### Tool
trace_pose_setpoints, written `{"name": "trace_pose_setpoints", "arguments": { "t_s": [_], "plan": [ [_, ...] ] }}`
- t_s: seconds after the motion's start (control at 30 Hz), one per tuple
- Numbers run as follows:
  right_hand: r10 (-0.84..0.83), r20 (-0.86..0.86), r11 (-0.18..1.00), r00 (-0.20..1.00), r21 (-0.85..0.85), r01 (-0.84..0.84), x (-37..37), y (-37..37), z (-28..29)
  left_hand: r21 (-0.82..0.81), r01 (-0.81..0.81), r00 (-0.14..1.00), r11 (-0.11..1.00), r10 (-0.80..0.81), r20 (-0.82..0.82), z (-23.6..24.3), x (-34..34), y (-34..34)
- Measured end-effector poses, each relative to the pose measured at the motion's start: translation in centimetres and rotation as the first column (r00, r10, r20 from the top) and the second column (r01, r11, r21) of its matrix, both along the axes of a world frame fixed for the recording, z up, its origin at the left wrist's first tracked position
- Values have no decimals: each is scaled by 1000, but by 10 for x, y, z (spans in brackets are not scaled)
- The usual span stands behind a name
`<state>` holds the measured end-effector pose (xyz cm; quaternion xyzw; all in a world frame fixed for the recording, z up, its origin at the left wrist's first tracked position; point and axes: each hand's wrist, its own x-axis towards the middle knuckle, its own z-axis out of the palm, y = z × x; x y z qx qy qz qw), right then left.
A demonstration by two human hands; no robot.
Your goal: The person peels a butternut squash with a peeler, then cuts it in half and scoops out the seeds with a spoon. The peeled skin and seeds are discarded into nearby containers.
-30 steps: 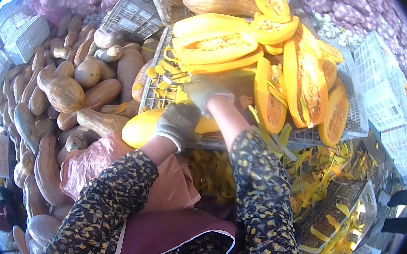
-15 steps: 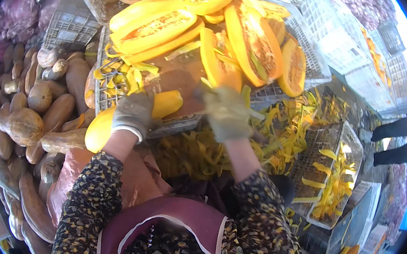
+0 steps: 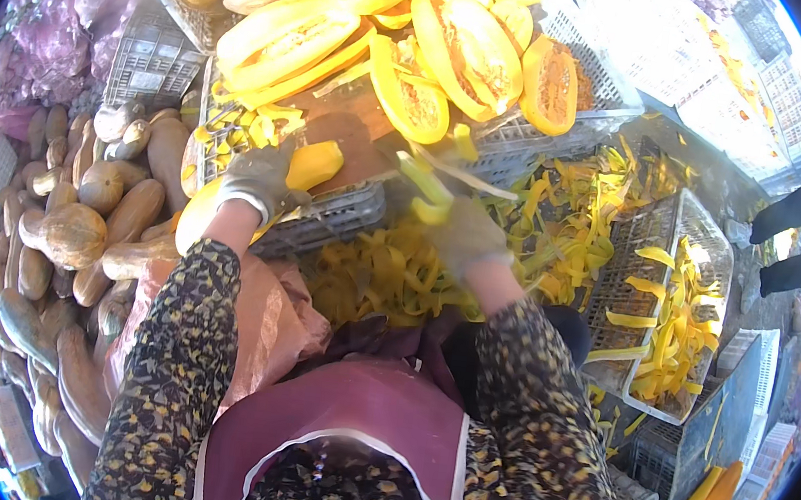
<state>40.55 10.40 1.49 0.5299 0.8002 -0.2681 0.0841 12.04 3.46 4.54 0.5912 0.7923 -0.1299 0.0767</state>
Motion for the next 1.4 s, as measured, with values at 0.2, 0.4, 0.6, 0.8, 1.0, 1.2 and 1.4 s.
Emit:
{"name": "trace_pose_setpoints", "arguments": {
  "t_s": [0.2,0.4,0.6,0.8,1.0,1.2,1.4],
  "plan": [
    [-762,-458,569,458,-811,136,25,-77,9,-123,-78,995,989,85,48,6,3,13],
    [-736,-515,617,439,-778,123,-13,-82,13,-128,-153,971,980,173,167,2,-2,23],
    [-104,-743,973,661,-215,-88,-73,-35,9,-121,-161,973,980,178,148,-6,-5,23],
    [-411,-511,830,755,-552,78,-89,-18,13,-40,-142,983,989,146,107,-9,-7,22],
    [270,-418,943,868,-66,-325,-98,13,-19,-84,-131,978,988,142,150,-22,-12,25],
    [-70,-669,892,740,-374,-254,-108,7,-41,-130,-45,978,990,71,196,-20,-22,38],
    [-684,-410,576,603,-811,103,-56,-41,-7,-346,86,940,934,39,339,-3,-32,79]
  ]
}}
